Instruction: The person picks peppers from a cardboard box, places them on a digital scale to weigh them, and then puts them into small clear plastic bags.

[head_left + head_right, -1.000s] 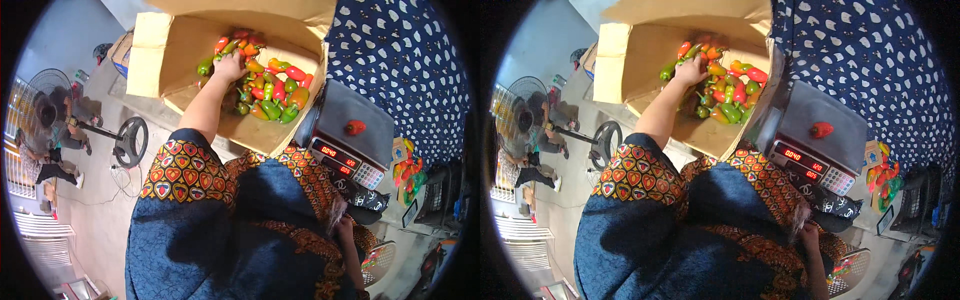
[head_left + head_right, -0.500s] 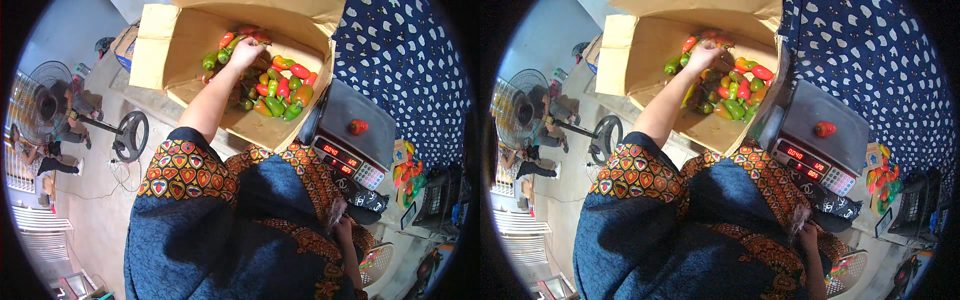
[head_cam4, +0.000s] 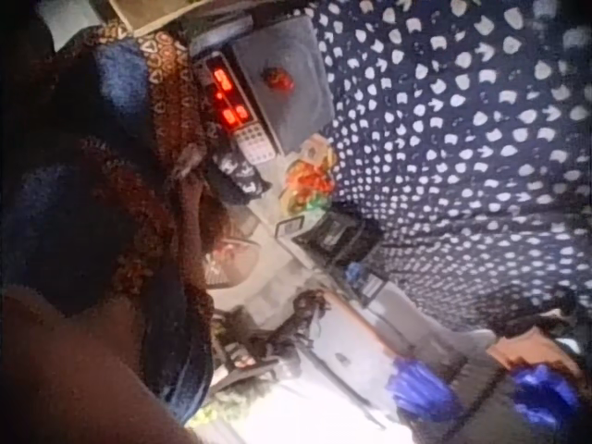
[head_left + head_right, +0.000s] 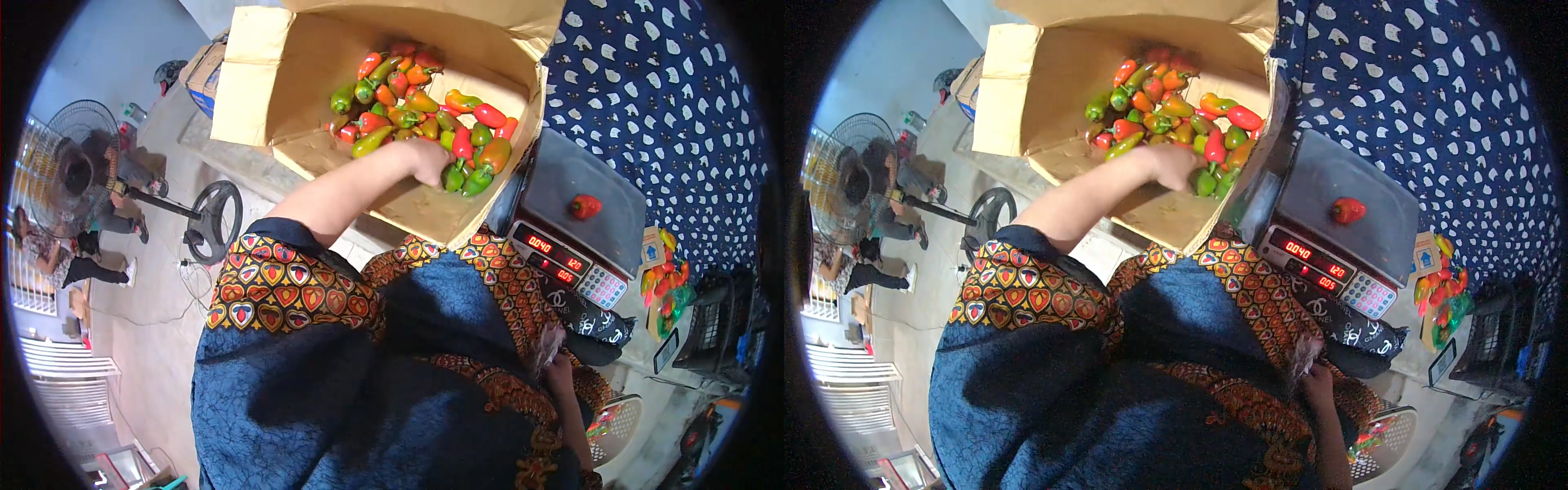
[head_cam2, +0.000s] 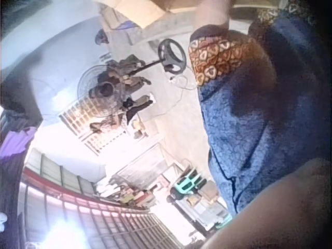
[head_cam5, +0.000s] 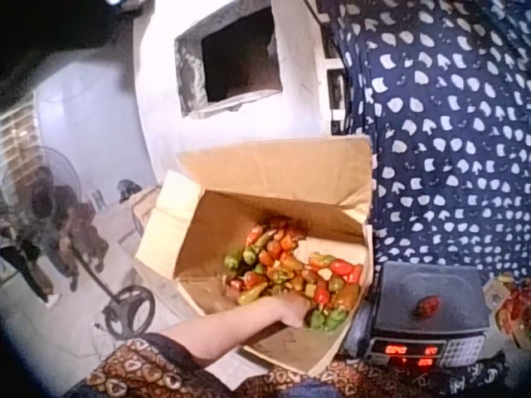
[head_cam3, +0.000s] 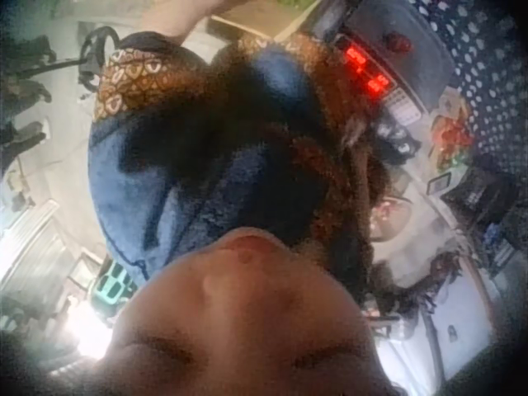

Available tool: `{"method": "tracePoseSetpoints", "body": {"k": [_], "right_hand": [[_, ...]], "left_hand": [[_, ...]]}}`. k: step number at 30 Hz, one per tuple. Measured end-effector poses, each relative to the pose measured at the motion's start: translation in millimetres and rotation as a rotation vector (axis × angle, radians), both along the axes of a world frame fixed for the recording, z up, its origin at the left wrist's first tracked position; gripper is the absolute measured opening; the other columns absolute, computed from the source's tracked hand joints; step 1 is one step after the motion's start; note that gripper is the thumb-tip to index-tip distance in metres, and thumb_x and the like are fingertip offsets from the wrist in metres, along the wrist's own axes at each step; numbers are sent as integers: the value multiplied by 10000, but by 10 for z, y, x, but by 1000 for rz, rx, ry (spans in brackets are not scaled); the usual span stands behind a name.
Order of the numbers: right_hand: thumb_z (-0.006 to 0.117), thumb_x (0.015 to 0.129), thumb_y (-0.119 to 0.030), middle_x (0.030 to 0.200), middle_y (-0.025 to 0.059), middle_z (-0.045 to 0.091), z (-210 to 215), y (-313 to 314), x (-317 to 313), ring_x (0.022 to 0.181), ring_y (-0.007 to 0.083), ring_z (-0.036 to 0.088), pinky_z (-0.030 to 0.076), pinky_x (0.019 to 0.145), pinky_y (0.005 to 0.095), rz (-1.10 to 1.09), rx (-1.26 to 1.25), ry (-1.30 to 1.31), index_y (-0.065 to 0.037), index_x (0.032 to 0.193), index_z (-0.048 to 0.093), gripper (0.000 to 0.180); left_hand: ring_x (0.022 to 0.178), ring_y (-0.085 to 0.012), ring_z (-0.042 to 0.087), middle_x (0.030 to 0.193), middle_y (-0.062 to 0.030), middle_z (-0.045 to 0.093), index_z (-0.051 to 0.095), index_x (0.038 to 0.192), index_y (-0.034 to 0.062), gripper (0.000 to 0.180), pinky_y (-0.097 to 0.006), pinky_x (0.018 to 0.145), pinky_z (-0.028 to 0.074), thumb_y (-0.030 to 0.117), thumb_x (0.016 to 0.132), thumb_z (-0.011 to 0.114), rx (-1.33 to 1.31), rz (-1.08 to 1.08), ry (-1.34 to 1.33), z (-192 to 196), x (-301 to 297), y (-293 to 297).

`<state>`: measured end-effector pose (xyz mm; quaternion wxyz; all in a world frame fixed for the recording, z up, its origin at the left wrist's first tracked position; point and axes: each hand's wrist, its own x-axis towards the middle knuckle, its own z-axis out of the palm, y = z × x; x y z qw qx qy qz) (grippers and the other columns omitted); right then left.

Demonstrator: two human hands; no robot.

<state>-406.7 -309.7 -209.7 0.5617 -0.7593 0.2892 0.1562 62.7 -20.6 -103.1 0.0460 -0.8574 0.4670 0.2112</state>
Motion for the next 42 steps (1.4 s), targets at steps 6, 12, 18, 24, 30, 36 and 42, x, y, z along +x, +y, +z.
{"method": "tracePoseSetpoints", "body": {"k": [6,12,18,24,30,36,42], "right_hand": [[549,814,-128,769,24,630,-111,-60,-49,680,114,566,446,618,272,20,-13,40,16,917,652,206],[574,853,-145,896,52,653,-90,-74,-100,799,152,589,468,750,310,-55,173,-35,23,983,646,224],[544,873,-277,828,104,636,-14,0,79,788,179,592,454,762,342,189,63,-27,26,983,630,333],[558,886,-322,840,101,646,-81,-3,23,801,173,591,453,776,345,200,169,-84,6,987,636,351],[567,896,-354,926,85,664,187,-53,46,844,159,603,467,800,330,237,226,-103,-20,1029,649,368],[568,898,-349,923,76,665,114,-119,72,849,152,614,476,806,321,326,305,-86,-20,1039,645,366],[570,895,-306,884,75,660,246,-98,126,798,145,619,480,773,314,311,389,-51,-3,1009,637,331]], "left_hand": [[914,-264,635,996,-140,652,554,1233,111,516,-385,721,513,412,821,635,-97,171,-42,257,-179,171],[680,-75,533,847,-55,597,516,1235,41,577,-199,577,439,445,841,636,-1093,747,1010,807,-813,628],[868,-126,599,1067,-91,610,473,1286,4,534,-264,784,493,202,837,683,-1003,245,978,1338,-1762,109],[893,-227,649,934,-163,667,602,1147,35,448,-329,804,483,334,821,675,-717,50,373,837,-2012,-1487],[846,-318,633,956,-139,603,621,1046,71,414,-425,689,513,351,750,697,-818,54,-213,259,-1817,-2578],[856,-315,630,1039,-122,538,552,1082,60,509,-426,692,525,339,701,742,-575,2,-407,88,-1760,-2870],[744,-212,620,872,-102,599,478,1147,45,542,-321,627,512,423,814,679,-1045,651,662,196,-1476,-2646]]}}
